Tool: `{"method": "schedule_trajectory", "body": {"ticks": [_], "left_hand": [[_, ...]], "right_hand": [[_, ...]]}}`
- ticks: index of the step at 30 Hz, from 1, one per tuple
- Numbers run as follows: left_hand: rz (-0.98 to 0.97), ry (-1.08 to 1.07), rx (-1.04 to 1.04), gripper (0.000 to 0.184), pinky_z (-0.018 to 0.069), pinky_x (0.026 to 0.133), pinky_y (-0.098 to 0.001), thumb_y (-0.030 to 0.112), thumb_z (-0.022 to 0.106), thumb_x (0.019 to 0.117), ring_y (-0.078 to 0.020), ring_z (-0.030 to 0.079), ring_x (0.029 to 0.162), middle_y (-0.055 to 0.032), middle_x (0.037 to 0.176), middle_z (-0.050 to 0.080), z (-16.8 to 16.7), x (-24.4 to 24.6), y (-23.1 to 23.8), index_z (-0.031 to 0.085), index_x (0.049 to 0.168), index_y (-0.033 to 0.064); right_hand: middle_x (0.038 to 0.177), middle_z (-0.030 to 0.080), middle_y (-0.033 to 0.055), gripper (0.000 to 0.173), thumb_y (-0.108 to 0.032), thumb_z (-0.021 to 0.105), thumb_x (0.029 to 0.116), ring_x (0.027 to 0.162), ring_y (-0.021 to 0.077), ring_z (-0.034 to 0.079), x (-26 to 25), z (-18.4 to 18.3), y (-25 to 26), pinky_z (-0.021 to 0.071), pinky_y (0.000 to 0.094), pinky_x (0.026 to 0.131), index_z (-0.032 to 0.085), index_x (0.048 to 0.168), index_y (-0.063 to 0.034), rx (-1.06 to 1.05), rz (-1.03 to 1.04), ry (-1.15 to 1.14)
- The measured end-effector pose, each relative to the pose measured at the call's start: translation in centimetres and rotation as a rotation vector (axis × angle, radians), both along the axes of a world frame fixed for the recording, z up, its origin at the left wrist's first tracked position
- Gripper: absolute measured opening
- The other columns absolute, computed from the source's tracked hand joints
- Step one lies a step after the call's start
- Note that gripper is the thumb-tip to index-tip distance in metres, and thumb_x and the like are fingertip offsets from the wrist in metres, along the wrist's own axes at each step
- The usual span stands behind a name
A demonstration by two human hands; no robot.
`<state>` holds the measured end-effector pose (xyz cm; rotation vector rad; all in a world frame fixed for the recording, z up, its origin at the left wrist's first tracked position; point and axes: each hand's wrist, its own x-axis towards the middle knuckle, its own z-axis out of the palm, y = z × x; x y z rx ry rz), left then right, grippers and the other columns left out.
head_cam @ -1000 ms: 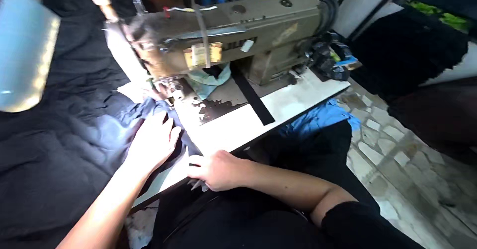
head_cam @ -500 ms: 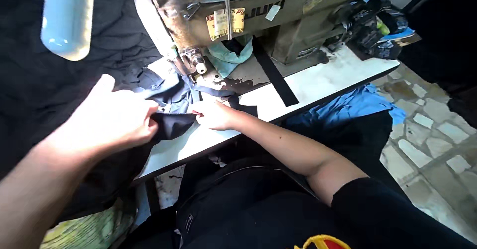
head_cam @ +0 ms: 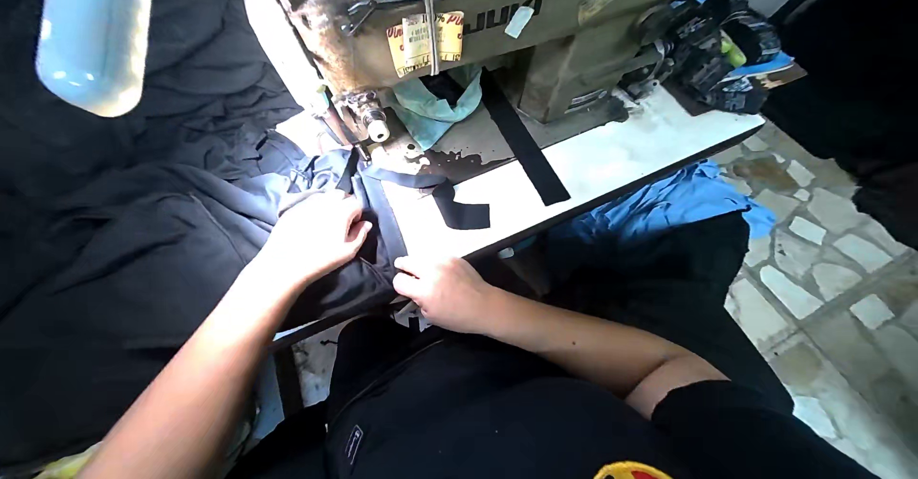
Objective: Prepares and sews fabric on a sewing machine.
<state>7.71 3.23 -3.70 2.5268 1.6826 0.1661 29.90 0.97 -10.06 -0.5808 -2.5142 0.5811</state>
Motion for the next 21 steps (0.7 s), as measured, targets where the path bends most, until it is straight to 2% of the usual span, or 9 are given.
{"method": "schedule_trajectory", "body": {"ticks": [2, 4, 5, 8, 10, 13, 16, 18, 21], "left_hand": [[-0.014, -0.058, 0.122, 0.031, 0.0481, 0.096, -0.0655, 0.020, 0.062, 0.0943, -0.0475, 0.063, 0.118, -0.0278, 0.125, 0.066, -2.0, 0.7, -0.3, 0.071, 0.110, -0.0058], [0.008, -0.099, 0.147, 0.049, 0.0429, 0.106, -0.0638, 0.032, 0.052, 0.0965, -0.0453, 0.055, 0.132, -0.0254, 0.140, 0.059, -4.3, 1.2, -1.1, 0.067, 0.129, -0.0024], [0.035, -0.117, 0.155, 0.053, 0.0412, 0.108, -0.0630, 0.036, 0.048, 0.0975, -0.0446, 0.052, 0.136, -0.0249, 0.143, 0.058, -5.3, 1.3, -1.5, 0.066, 0.131, -0.0020], [0.097, -0.154, 0.180, 0.055, 0.0401, 0.110, -0.0626, 0.037, 0.045, 0.0984, -0.0443, 0.049, 0.140, -0.0237, 0.145, 0.057, -6.5, 1.5, -2.3, 0.066, 0.131, -0.0026], [0.103, -0.149, 0.182, 0.056, 0.0402, 0.109, -0.0631, 0.038, 0.044, 0.0980, -0.0454, 0.049, 0.139, -0.0232, 0.145, 0.058, -6.6, 1.7, -2.4, 0.067, 0.130, -0.0008], [0.108, -0.191, 0.171, 0.054, 0.0392, 0.109, -0.0645, 0.039, 0.047, 0.0977, -0.0467, 0.049, 0.138, -0.0244, 0.143, 0.059, -6.2, 1.7, -2.1, 0.069, 0.127, -0.0010], [0.141, -0.270, 0.225, 0.039, 0.0414, 0.110, -0.0600, 0.019, 0.052, 0.0999, -0.0458, 0.057, 0.130, -0.0279, 0.134, 0.063, -5.1, 1.7, -1.6, 0.068, 0.124, -0.0077], [0.145, -0.266, 0.237, 0.036, 0.0411, 0.112, -0.0583, 0.007, 0.054, 0.0990, -0.0473, 0.057, 0.130, -0.0307, 0.135, 0.061, -4.3, 1.9, -0.8, 0.062, 0.129, -0.0118], [0.106, -0.199, 0.247, 0.040, 0.0425, 0.111, -0.0577, -0.001, 0.050, 0.0965, -0.0476, 0.056, 0.131, -0.0311, 0.138, 0.059, -3.7, 2.1, 0.6, 0.059, 0.134, -0.0111]], "right_hand": [[0.106, 0.074, 0.0185, 0.015, -0.001, 0.060, 0.0934, 0.089, 0.0333, 0.074, 0.7, 1.0, 0.2, 0.0587, 0.0496, 0.068, 0.074, 0.098, 0.0007, -0.076, -0.001, -0.023], [0.088, 0.072, 0.0160, 0.008, 0.001, 0.069, 0.0842, 0.074, 0.0296, 0.073, 1.7, 1.3, 1.2, 0.0582, 0.0461, 0.059, 0.074, 0.090, 0.0014, -0.033, -0.135, 0.100], [0.090, 0.071, 0.0171, 0.009, 0.000, 0.072, 0.0823, 0.072, 0.0291, 0.072, 2.3, 1.5, 2.2, 0.0586, 0.0451, 0.057, 0.074, 0.091, 0.0023, -0.014, -0.240, 0.119], [0.126, 0.065, 0.0205, 0.027, -0.013, 0.074, 0.0915, 0.082, 0.0332, 0.072, 3.7, 2.7, 5.1, 0.0594, 0.0502, 0.066, 0.069, 0.114, 0.0005, -0.113, -0.505, -0.097], [0.132, 0.060, 0.0214, 0.023, -0.014, 0.073, 0.0930, 0.086, 0.0350, 0.071, 3.9, 2.8, 5.6, 0.0593, 0.0522, 0.071, 0.068, 0.111, 0.0000, -0.212, -0.500, -0.228], [0.101, 0.065, 0.0168, 0.013, -0.010, 0.070, 0.0914, 0.082, 0.0270, 0.066, 3.6, 4.1, 4.0, 0.0560, 0.0450, 0.071, 0.071, 0.094, 0.0031, -0.389, -0.298, -0.085], [0.074, 0.056, 0.0043, 0.018, -0.014, 0.067, 0.0925, 0.068, 0.0084, 0.051, 3.0, 5.5, 1.2, 0.0424, 0.0258, 0.062, 0.063, 0.084, 0.0013, -0.697, -0.073, 0.096], [0.069, 0.054, -0.0006, 0.019, -0.016, 0.066, 0.0942, 0.063, 0.0009, 0.048, 2.6, 6.1, 0.0, 0.0392, 0.0191, 0.059, 0.063, 0.086, 0.0005, -0.821, 0.025, 0.146], [0.068, 0.049, -0.0008, 0.022, -0.017, 0.063, 0.0974, 0.063, 0.0017, 0.044, 2.1, 6.9, -1.0, 0.0350, 0.0192, 0.058, 0.061, 0.086, 0.0013, -0.833, 0.083, 0.092]]}}
